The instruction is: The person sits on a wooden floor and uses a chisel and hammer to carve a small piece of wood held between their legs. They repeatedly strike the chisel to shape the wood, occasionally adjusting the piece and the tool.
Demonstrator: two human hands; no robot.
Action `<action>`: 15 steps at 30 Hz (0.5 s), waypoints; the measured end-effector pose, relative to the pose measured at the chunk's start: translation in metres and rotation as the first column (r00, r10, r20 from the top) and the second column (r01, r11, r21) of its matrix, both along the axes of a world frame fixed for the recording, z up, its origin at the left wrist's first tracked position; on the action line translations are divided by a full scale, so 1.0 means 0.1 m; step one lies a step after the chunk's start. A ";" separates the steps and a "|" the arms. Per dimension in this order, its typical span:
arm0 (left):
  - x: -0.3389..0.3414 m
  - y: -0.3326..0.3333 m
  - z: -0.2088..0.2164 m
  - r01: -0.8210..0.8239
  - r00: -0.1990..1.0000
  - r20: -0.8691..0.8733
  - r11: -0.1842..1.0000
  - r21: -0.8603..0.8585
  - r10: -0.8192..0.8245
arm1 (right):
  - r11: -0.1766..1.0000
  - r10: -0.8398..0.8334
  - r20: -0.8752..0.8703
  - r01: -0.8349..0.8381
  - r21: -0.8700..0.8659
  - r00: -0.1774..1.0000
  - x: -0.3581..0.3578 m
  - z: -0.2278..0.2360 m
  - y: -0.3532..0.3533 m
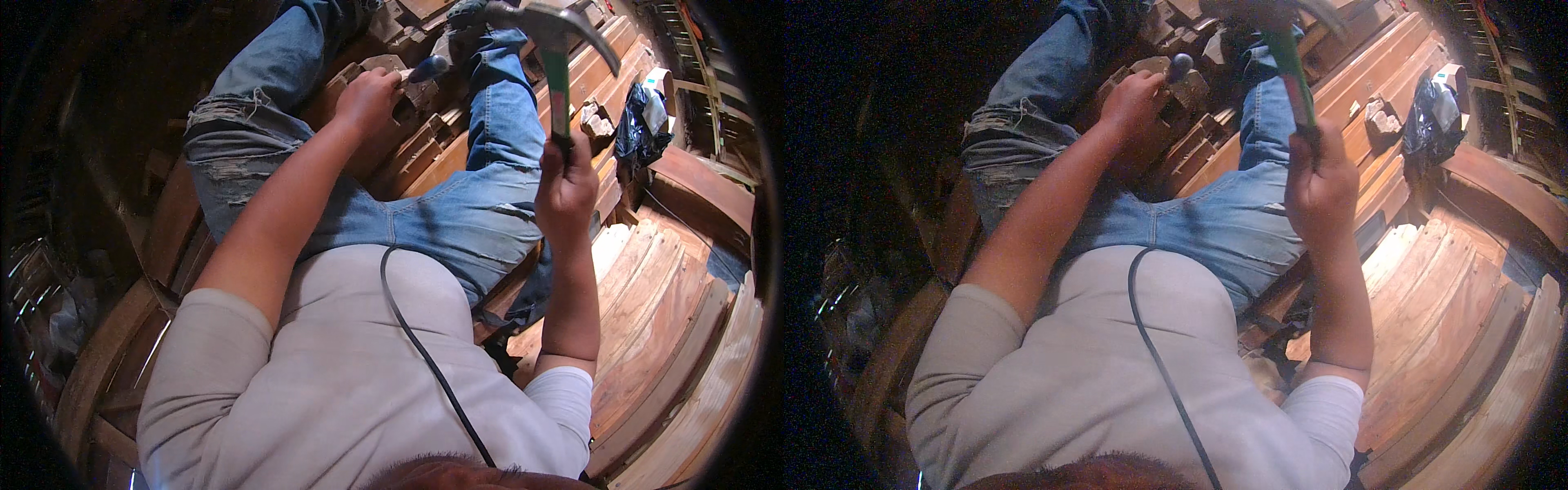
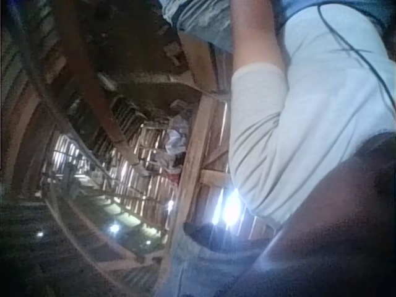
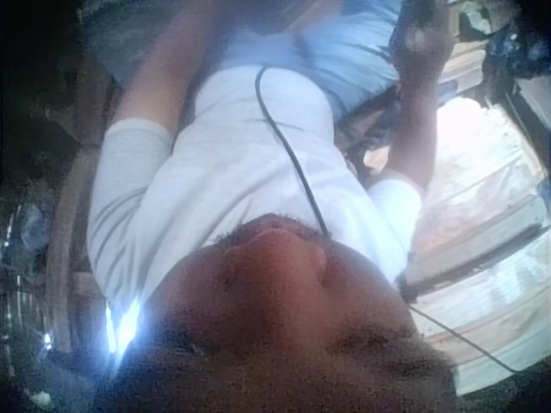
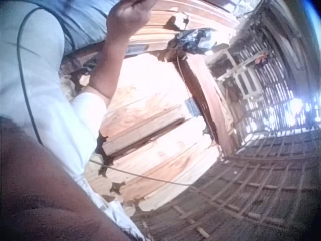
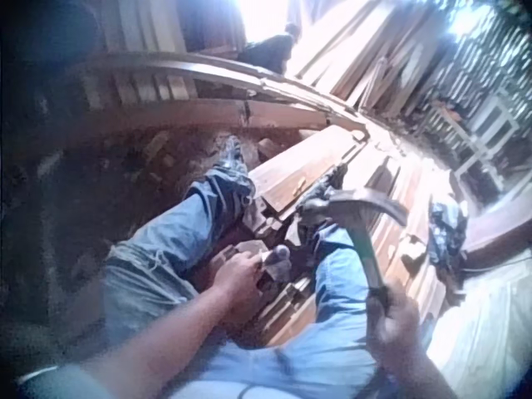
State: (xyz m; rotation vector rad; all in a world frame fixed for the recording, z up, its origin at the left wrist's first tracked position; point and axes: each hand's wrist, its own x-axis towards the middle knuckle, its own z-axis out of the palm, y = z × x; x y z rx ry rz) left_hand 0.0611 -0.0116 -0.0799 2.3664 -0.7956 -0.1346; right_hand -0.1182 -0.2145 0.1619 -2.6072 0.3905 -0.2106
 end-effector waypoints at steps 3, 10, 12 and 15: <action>0.01 0.00 0.01 -0.009 1.000 -0.025 1.000 0.021 0.010 | 0.973 0.065 -0.168 -0.100 -0.209 0.984 0.00 -0.03 0.01; 0.02 0.02 0.01 -0.013 1.000 -0.026 1.000 -0.028 0.012 | 0.994 0.055 -0.039 -0.051 0.091 0.998 -0.03 -0.10 0.07; 0.01 0.02 0.01 -0.025 0.998 -0.052 0.999 -0.036 0.023 | 0.996 0.047 -0.115 -0.037 0.085 0.992 0.03 -0.19 0.16; 0.01 -0.02 0.04 -0.030 0.997 -0.076 0.999 -0.034 0.027 | 0.985 0.073 -0.030 -0.067 0.160 0.997 0.22 -0.48 0.31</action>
